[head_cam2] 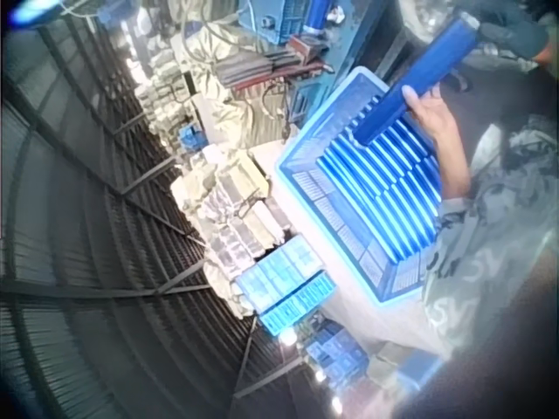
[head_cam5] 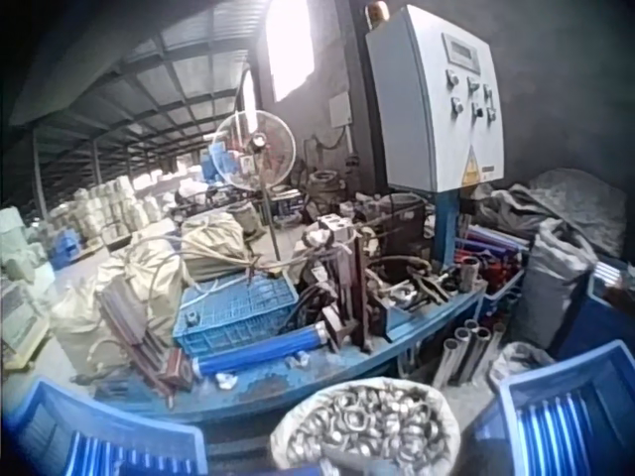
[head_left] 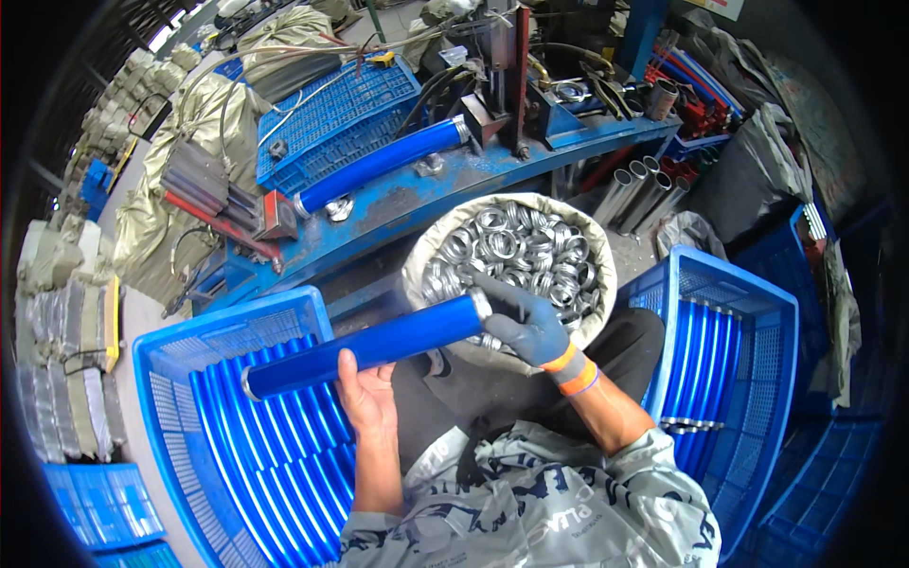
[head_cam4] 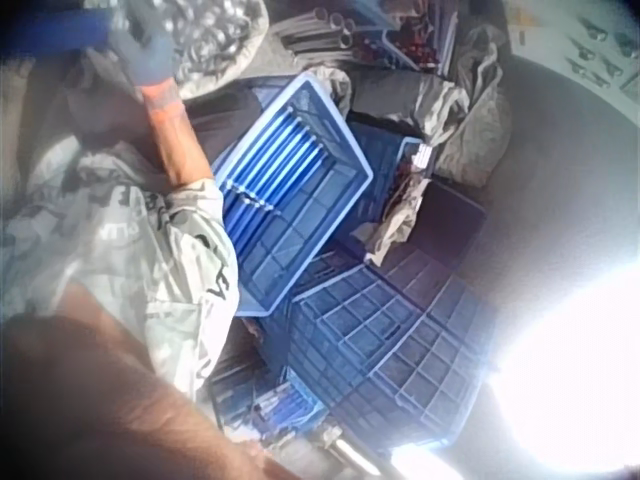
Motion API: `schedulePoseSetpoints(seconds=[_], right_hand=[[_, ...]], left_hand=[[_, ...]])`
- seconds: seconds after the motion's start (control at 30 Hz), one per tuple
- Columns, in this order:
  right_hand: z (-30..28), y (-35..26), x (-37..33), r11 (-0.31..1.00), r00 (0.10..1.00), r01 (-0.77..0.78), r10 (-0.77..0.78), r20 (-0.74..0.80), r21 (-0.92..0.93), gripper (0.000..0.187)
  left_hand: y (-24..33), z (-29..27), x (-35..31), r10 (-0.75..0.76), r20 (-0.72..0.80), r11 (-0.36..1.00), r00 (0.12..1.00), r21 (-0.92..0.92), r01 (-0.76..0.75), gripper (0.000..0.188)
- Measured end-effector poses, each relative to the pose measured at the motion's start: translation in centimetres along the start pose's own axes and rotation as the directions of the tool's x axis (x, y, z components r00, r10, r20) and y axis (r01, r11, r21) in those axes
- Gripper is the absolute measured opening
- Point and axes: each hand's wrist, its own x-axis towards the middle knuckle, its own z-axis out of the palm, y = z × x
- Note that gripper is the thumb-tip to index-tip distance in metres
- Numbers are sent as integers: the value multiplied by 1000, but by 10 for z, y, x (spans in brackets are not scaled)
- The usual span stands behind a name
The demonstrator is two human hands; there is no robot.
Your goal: The recorder is assembling metal rings onto blue pipes and placing them into a blue plastic crate.
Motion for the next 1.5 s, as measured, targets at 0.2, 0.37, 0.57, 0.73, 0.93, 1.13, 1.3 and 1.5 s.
schedulePoseSetpoints(seconds=[0.2,0.37,0.57,0.73,0.93,1.13,1.3,1.5], right_hand=[[-28,-2,127,975,992,113,-122,-34,-192,64],[17,14,279,820,959,242,-282,2,-518,69],[-85,85,394,-270,800,-28,-583,140,-962,80],[-4,6,395,-117,758,340,-553,345,-933,68],[-50,-173,202,563,765,492,-644,20,-665,76],[-117,-160,6,816,723,409,-563,-401,-407,89],[-184,-141,-164,732,591,-13,-544,-595,-681,86],[-270,-82,-428,603,411,-444,-520,-749,-663,74]], left_hand=[[4,-25,22,-108,-135,975,985,-205,79,73],[44,-31,27,-46,-140,974,989,-227,13,78],[39,9,49,-112,55,930,992,-345,124,55],[54,-22,69,-47,-33,986,998,-160,41,43],[-32,82,226,-134,131,976,982,-155,154,59],[-83,123,419,-220,-158,975,963,-72,211,71],[-105,100,451,-251,-182,968,951,-29,250,81],[-117,122,411,-250,-139,963,958,66,261,82]])
